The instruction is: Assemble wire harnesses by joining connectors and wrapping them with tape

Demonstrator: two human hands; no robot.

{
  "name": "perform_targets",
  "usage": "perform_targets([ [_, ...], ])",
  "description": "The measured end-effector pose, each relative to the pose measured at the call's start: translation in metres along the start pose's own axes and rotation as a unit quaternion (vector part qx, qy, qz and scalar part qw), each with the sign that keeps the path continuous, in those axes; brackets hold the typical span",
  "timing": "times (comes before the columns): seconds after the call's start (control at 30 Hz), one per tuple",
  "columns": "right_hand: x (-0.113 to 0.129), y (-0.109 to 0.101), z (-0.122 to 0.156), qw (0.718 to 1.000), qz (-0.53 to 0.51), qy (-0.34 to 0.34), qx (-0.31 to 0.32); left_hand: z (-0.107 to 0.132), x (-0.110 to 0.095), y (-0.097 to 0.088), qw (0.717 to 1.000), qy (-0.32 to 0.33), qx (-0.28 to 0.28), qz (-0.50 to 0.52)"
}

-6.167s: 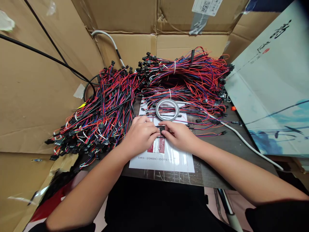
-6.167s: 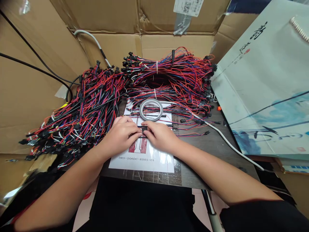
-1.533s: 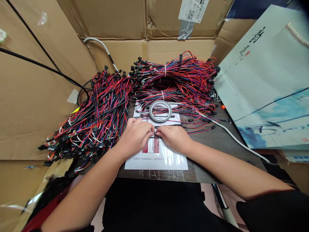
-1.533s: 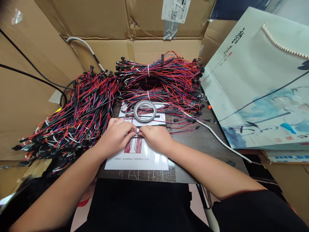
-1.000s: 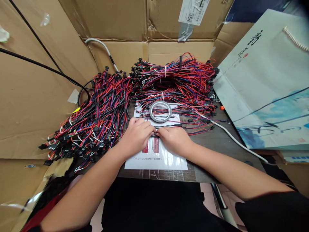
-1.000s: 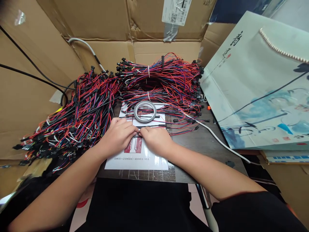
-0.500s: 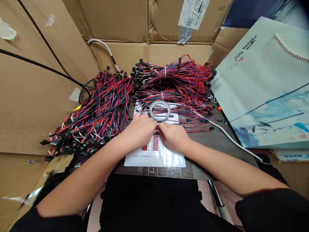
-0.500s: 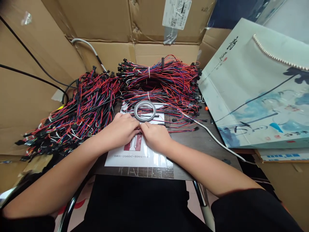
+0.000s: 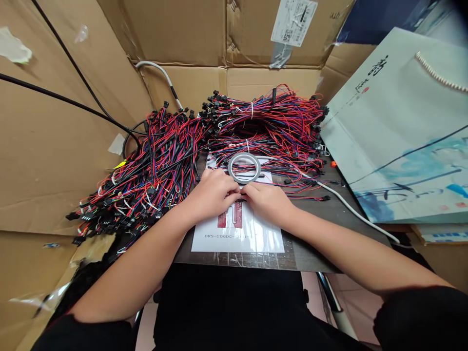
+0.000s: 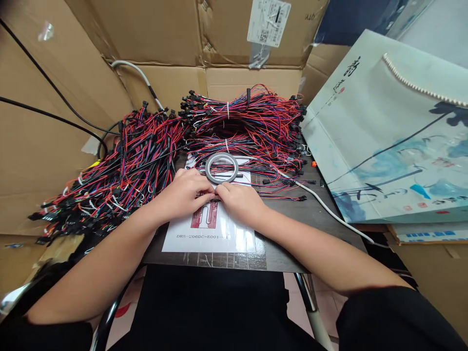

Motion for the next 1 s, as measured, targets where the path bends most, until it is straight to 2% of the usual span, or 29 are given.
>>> perform_targets([
  [0.17,-0.001,-0.005,0.007,0.997,0.033,-0.066,0.021,0.002,-0.002,0.001,1.0,0.001,0.004,-0.001],
  [0.4,-0.01,-0.003,0.017,0.998,0.047,-0.028,0.021,0.003,-0.01,0.002,1.0,0.02,0.001,-0.02],
  [0.77,-0.014,-0.008,0.019,0.999,0.02,0.008,0.025,-0.001,-0.008,0.009,0.999,0.031,0.015,-0.011],
  [1.0,-0.02,-0.011,0.021,1.0,-0.006,-0.001,0.029,-0.001,-0.004,0.01,0.999,0.035,0.013,-0.005],
])
Point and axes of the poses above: each hand's wrist, its own z-axis away from the middle knuckle, its own y-axis out of the palm, x = y × z, the point moved 7 cm from there along -z, towards the middle knuckle, and after that the axes turned 7 degrees about -z, right-handed, at the moved point
